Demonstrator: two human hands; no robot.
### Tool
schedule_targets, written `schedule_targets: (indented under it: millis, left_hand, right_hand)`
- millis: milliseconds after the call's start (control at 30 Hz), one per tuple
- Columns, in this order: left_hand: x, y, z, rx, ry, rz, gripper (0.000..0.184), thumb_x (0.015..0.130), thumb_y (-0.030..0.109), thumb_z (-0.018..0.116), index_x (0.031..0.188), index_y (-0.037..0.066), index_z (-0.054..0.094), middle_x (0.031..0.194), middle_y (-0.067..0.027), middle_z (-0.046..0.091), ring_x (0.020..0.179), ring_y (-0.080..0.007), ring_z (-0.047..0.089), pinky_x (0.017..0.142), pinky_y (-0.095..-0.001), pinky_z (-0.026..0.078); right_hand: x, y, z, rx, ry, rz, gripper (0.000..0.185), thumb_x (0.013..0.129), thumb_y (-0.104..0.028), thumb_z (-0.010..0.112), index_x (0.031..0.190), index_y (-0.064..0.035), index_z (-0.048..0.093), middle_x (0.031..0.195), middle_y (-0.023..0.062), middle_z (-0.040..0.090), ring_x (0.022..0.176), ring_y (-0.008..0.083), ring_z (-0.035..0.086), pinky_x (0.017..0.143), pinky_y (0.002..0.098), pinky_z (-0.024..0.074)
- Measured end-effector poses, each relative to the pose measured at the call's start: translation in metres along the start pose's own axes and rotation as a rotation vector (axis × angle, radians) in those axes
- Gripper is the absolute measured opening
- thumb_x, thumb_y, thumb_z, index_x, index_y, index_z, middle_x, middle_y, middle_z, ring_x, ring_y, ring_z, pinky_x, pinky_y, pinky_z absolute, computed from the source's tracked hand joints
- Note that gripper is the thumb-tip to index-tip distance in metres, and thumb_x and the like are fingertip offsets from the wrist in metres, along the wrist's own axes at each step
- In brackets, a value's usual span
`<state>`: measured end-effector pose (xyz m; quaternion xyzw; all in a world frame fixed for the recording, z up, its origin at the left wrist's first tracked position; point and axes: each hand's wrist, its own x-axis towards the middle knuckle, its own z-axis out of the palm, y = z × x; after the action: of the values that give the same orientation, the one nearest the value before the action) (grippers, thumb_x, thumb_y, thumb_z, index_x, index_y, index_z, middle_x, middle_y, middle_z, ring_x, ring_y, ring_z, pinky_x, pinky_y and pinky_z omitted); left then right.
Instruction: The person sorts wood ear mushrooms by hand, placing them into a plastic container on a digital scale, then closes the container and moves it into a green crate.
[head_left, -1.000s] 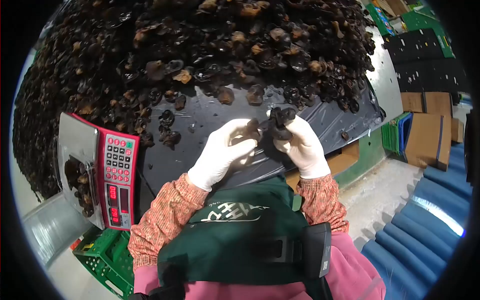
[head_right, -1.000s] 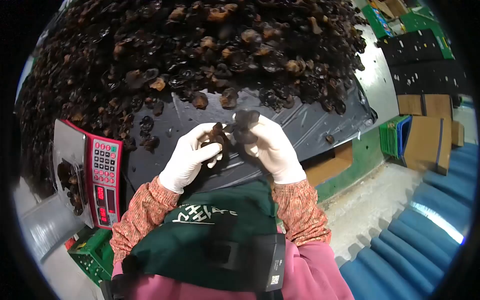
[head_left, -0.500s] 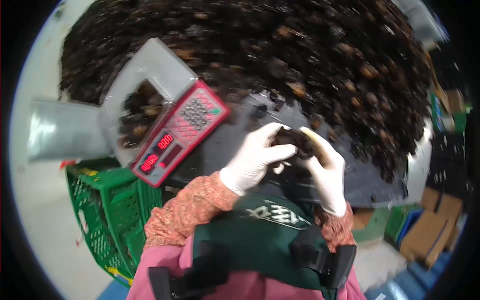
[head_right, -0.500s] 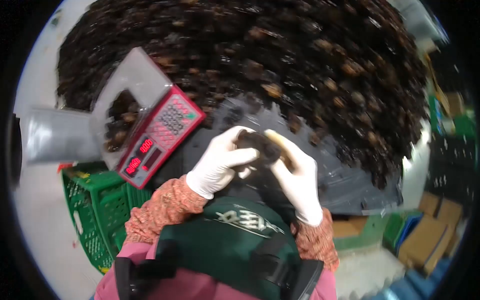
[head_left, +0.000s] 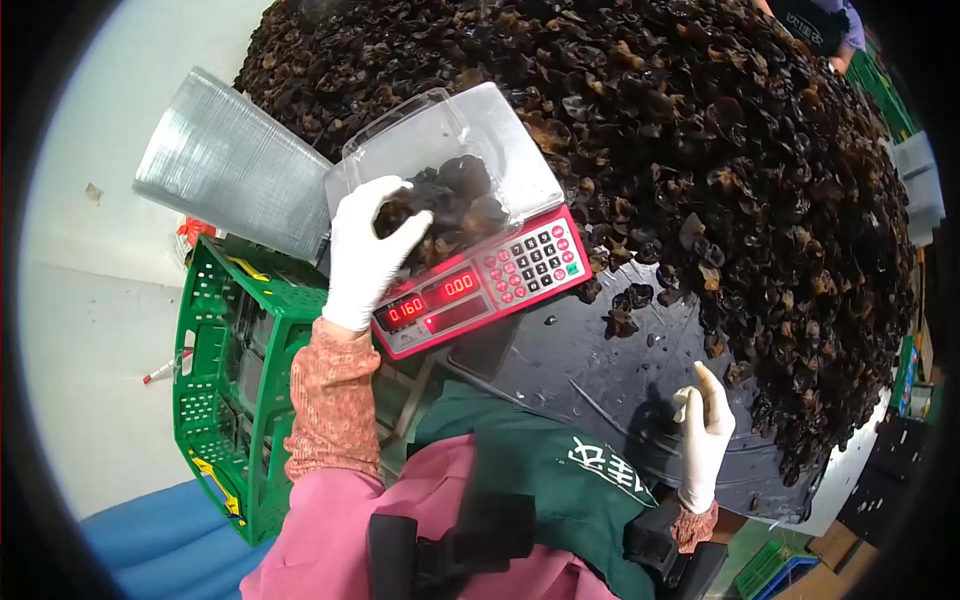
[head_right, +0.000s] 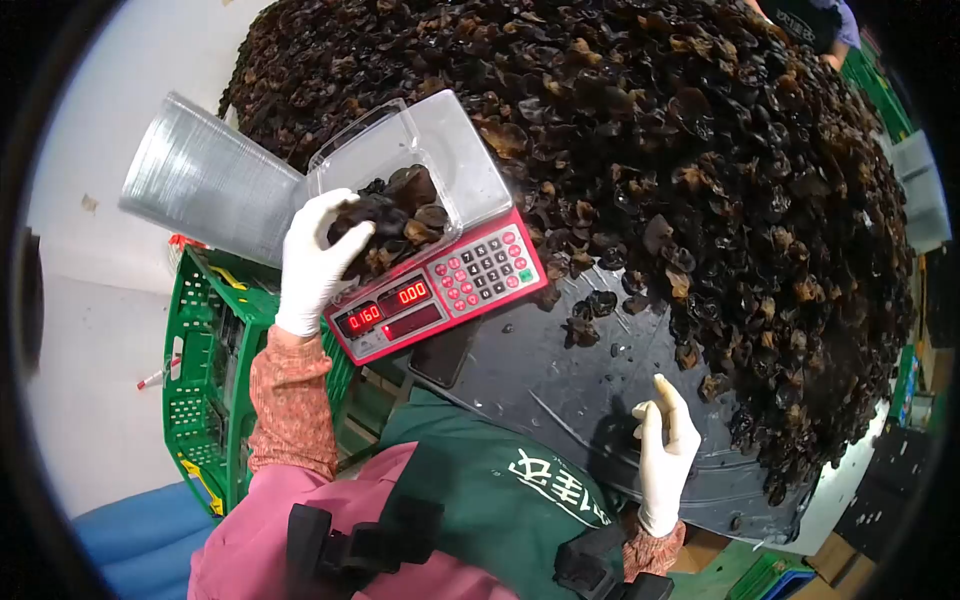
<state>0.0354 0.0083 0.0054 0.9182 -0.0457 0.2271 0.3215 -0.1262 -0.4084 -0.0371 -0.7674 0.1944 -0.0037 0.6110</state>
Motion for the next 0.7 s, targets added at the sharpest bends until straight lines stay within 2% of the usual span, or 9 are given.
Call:
schedule_targets:
  millis: [33, 100, 200, 233, 367, 433, 500, 667, 700]
  left_hand:
    - [0.0, 0.001, 0.003, 0.218, 0.047, 0.12, 0.042, 0.083, 0.02, 0.085, 0.119, 0.005, 0.071, 0.119, -0.0146, 0.071, 0.113, -0.0323, 0.065, 0.1, -0.0417, 0.051]
    - [0.001, 0.013, -0.003, 0.137, 0.007, 0.051, 0.047, 0.086, 0.015, 0.083, 0.128, 0.002, 0.067, 0.126, -0.0118, 0.068, 0.124, -0.0242, 0.062, 0.107, -0.037, 0.047]
    - [0.002, 0.011, -0.012, 0.013, -0.012, -0.073, 0.047, 0.088, 0.015, 0.081, 0.131, 0.002, 0.066, 0.129, -0.0119, 0.068, 0.125, -0.0232, 0.061, 0.109, -0.036, 0.045]
    - [0.001, 0.007, -0.015, -0.129, 0.003, -0.119, 0.046, 0.09, 0.014, 0.078, 0.133, 0.001, 0.065, 0.131, -0.0122, 0.068, 0.124, -0.0216, 0.061, 0.109, -0.035, 0.044]
    - [-0.005, 0.001, -0.045, -0.132, 0.067, -0.189, 0.039, 0.096, 0.009, 0.07, 0.133, -0.001, 0.065, 0.131, -0.0128, 0.068, 0.125, -0.0205, 0.061, 0.112, -0.0352, 0.043]
    - [-0.014, -0.013, -0.059, -0.107, 0.125, -0.175, 0.039, 0.093, 0.011, 0.075, 0.129, 0.001, 0.067, 0.124, -0.013, 0.071, 0.116, -0.0207, 0.066, 0.103, -0.035, 0.049]
    - [-0.026, -0.017, -0.07, -0.167, 0.162, -0.299, 0.038, 0.093, 0.01, 0.076, 0.129, 0.003, 0.068, 0.124, -0.0105, 0.072, 0.114, -0.0192, 0.066, 0.103, -0.0342, 0.05]
    - [-0.057, -0.031, -0.091, -0.12, 0.188, -0.374, 0.037, 0.095, 0.011, 0.073, 0.131, 0.003, 0.067, 0.12, -0.009, 0.073, 0.106, -0.0157, 0.067, 0.096, -0.0318, 0.053]
    - [-0.062, -0.029, -0.094, -0.103, 0.158, -0.418, 0.034, 0.1, 0.009, 0.067, 0.134, 0.001, 0.065, 0.123, -0.0073, 0.071, 0.111, -0.0144, 0.066, 0.103, -0.0305, 0.049]
  right_hand:
    - [-0.001, 0.001, -0.001, 0.003, 0.001, -0.001, 0.035, 0.102, 0.0, 0.057, 0.136, 0.0, 0.064, 0.089, 0.0026, 0.069, 0.07, 0.0055, 0.054, 0.066, 0.0213, 0.0457]
    - [-0.002, 0.004, -0.003, -0.014, 0.012, -0.023, 0.035, 0.102, 0.0, 0.057, 0.137, 0.0, 0.064, 0.091, 0.0033, 0.07, 0.07, 0.0056, 0.054, 0.066, 0.0215, 0.0458]
    - [-0.001, 0.005, -0.005, -0.032, 0.033, -0.035, 0.036, 0.103, 0.0, 0.056, 0.138, 0.0, 0.063, 0.092, 0.0037, 0.07, 0.07, 0.0054, 0.054, 0.066, 0.0213, 0.0457]
    - [0.0, 0.006, -0.005, -0.034, 0.036, -0.029, 0.036, 0.103, 0.0, 0.056, 0.138, 0.0, 0.063, 0.092, 0.0037, 0.071, 0.07, 0.0053, 0.054, 0.066, 0.0212, 0.0456]
    - [0.004, -0.007, 0.002, -0.052, 0.018, 0.004, 0.036, 0.103, 0.0, 0.056, 0.138, -0.0001, 0.063, 0.092, 0.0039, 0.071, 0.07, 0.0047, 0.054, 0.066, 0.0208, 0.0452]
    - [0.01, -0.012, 0.006, -0.08, -0.013, -0.002, 0.035, 0.103, -0.001, 0.055, 0.137, 0.0, 0.063, 0.092, 0.0034, 0.071, 0.07, 0.0044, 0.054, 0.065, 0.0206, 0.045]
    - [0.017, -0.023, 0.012, -0.134, -0.045, -0.001, 0.035, 0.103, -0.001, 0.055, 0.137, 0.0002, 0.064, 0.092, 0.0032, 0.071, 0.07, 0.0043, 0.054, 0.065, 0.0205, 0.045]
    - [0.041, -0.058, 0.033, -0.301, -0.119, -0.131, 0.035, 0.103, -0.003, 0.056, 0.136, -0.0015, 0.065, 0.092, 0.0044, 0.072, 0.072, 0.0056, 0.057, 0.067, 0.0218, 0.0464]
    - [0.047, -0.058, 0.037, -0.257, -0.145, -0.201, 0.036, 0.102, -0.002, 0.057, 0.137, -0.0016, 0.065, 0.092, 0.005, 0.072, 0.073, 0.0056, 0.057, 0.067, 0.0217, 0.0465]
